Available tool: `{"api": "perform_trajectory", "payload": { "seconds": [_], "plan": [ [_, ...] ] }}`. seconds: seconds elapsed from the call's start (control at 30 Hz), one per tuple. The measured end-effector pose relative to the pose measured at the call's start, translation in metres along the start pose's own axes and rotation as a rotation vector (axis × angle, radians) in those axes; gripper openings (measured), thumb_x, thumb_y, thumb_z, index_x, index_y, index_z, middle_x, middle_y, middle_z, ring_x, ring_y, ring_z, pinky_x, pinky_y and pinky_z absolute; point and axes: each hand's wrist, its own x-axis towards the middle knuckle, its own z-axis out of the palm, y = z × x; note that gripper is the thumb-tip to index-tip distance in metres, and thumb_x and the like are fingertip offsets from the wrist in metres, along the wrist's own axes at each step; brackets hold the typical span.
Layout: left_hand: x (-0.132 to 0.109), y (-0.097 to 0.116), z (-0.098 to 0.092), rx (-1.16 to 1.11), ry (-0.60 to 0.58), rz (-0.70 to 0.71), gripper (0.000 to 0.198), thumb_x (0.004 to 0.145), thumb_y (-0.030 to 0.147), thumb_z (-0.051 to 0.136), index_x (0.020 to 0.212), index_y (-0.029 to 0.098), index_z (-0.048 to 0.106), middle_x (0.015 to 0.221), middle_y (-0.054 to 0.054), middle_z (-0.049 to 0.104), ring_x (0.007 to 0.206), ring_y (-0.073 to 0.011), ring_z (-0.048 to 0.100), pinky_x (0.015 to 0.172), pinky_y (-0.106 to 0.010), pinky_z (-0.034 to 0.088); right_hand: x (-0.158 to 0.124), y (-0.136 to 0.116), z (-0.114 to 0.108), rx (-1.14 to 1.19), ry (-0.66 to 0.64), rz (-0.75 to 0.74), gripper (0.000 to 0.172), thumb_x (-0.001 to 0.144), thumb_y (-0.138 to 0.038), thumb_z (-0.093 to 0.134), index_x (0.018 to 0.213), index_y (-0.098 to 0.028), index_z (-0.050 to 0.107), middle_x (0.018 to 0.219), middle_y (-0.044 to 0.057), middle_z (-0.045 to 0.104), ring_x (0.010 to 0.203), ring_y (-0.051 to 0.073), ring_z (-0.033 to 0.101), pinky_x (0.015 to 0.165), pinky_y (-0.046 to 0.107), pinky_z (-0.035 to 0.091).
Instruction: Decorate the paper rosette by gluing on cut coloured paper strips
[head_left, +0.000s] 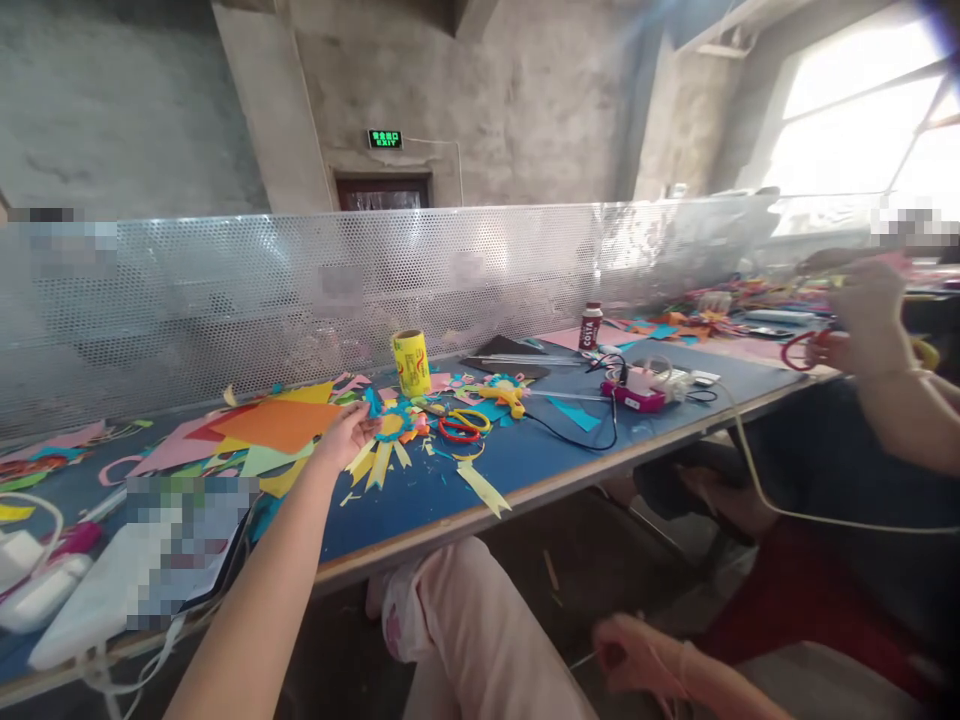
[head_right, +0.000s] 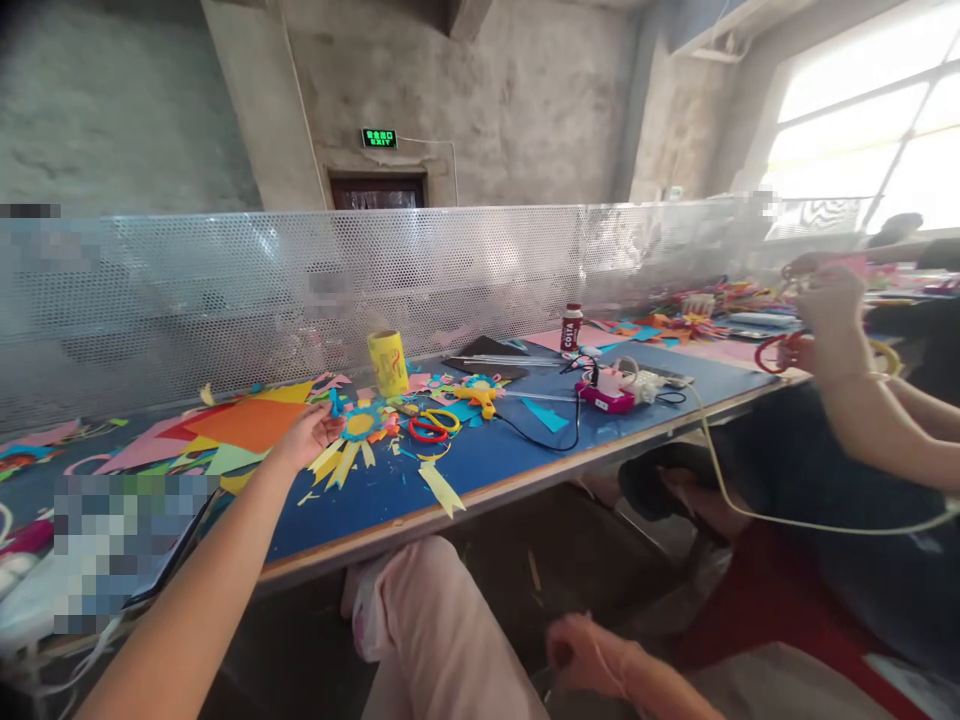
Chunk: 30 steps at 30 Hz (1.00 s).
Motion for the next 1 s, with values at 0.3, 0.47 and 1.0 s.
{"api": "perform_trajectory", "payload": {
  "seconds": [0.3, 0.47, 1.0],
  "plan": [
    [-0.004, -0.003, 0.007, 0.055, 0.091, -0.013, 0.014, 0.075, 0.012, 0.071, 0.073, 0.015, 0.057, 0.059, 0.001, 0.065, 0.053, -0.0125, 0.066, 0.056, -0.02, 0.054, 0.069, -0.187, -0.102, 0.093, -0.057, -0.729, 0.022, 0.081, -0.031, 0.053, 0.067, -0.016, 0.061, 0.059, 0.001, 0.061, 0.054, 0.01, 0.057, 0.058, 0.021, 0.044],
    [-0.002, -0.002, 0.008, 0.088, 0.156, -0.019, 0.016, 0.075, 0.014, 0.072, 0.07, 0.016, 0.057, 0.056, 0.001, 0.063, 0.053, -0.0127, 0.065, 0.056, -0.021, 0.055, 0.186, -0.234, -0.132, 0.353, 0.391, -0.721, 0.038, 0.088, -0.038, 0.049, 0.055, -0.018, 0.049, 0.047, -0.003, 0.048, 0.044, 0.007, 0.042, 0.048, 0.02, 0.036],
    [0.004, -0.008, 0.005, 0.192, 0.135, -0.009, 0.027, 0.056, 0.016, 0.084, 0.072, 0.016, 0.061, 0.067, 0.001, 0.069, 0.058, -0.0124, 0.066, 0.057, -0.02, 0.058, 0.256, -0.213, -0.088, 0.312, 0.457, -0.553, 0.013, 0.07, -0.009, 0.07, 0.079, -0.016, 0.065, 0.074, -0.002, 0.062, 0.069, 0.01, 0.057, 0.068, 0.021, 0.047]
  ]
}}
